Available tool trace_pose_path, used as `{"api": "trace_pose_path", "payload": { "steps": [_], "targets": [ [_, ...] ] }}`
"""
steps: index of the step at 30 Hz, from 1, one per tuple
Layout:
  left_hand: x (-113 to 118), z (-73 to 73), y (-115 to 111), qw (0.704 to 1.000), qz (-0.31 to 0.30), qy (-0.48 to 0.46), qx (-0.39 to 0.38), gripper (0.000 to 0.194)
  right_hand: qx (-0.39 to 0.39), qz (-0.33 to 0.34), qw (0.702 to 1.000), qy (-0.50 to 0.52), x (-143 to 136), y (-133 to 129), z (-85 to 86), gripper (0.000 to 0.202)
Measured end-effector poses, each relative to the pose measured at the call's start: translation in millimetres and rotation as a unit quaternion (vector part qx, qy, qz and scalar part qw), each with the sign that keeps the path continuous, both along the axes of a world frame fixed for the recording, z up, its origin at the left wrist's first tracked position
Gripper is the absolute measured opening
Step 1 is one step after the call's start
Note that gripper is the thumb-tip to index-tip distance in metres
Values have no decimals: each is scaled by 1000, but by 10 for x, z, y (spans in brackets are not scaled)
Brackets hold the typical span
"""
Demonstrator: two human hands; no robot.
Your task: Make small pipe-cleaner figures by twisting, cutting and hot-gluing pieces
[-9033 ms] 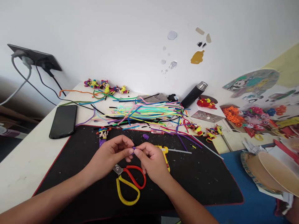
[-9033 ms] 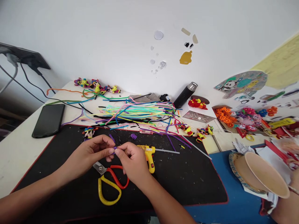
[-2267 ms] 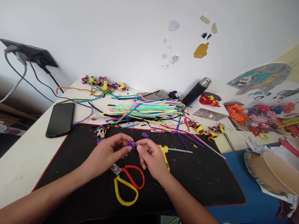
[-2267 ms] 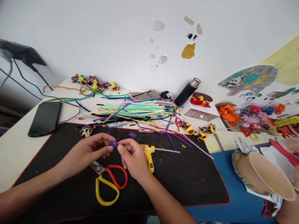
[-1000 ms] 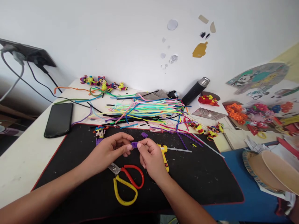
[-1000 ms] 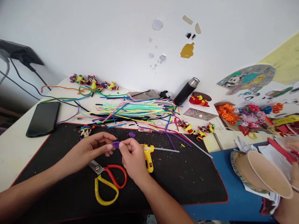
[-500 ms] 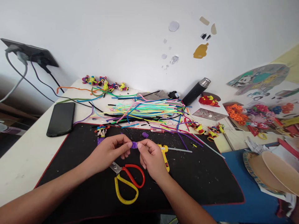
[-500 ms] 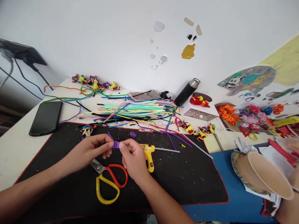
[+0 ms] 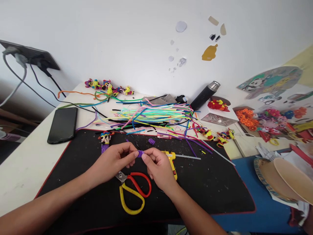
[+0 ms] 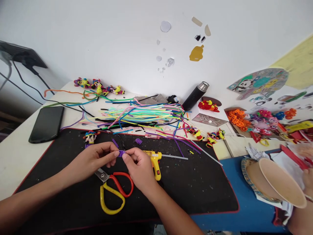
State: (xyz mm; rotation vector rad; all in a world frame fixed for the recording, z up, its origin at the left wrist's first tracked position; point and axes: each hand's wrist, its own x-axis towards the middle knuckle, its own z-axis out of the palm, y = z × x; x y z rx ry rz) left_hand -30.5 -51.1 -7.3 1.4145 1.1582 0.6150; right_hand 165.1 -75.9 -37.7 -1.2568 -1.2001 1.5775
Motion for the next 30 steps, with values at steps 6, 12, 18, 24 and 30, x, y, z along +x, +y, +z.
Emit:
{"api": "trace_pose_path", "payload": {
  "steps": [6,12,18,24,30],
  "targets": [
    [-38,-52,189,994,-63,89,25,37,-1,-18,1000,2,141,16,49,35],
    [146,-140,544,956,-129,243,105,31,0,-123,992,21,451,-22,36,39],
    [325,-291,759,902,-179,359,159,26,-13,-185,982,44,759,-130,-51,37],
    [379,-306,785,887,-170,386,187,22,-19,-228,971,64,919,-179,-146,36],
    [371,-352,747,905,-141,353,192,23,-27,-251,965,77,936,-206,-223,39]
  ]
}}
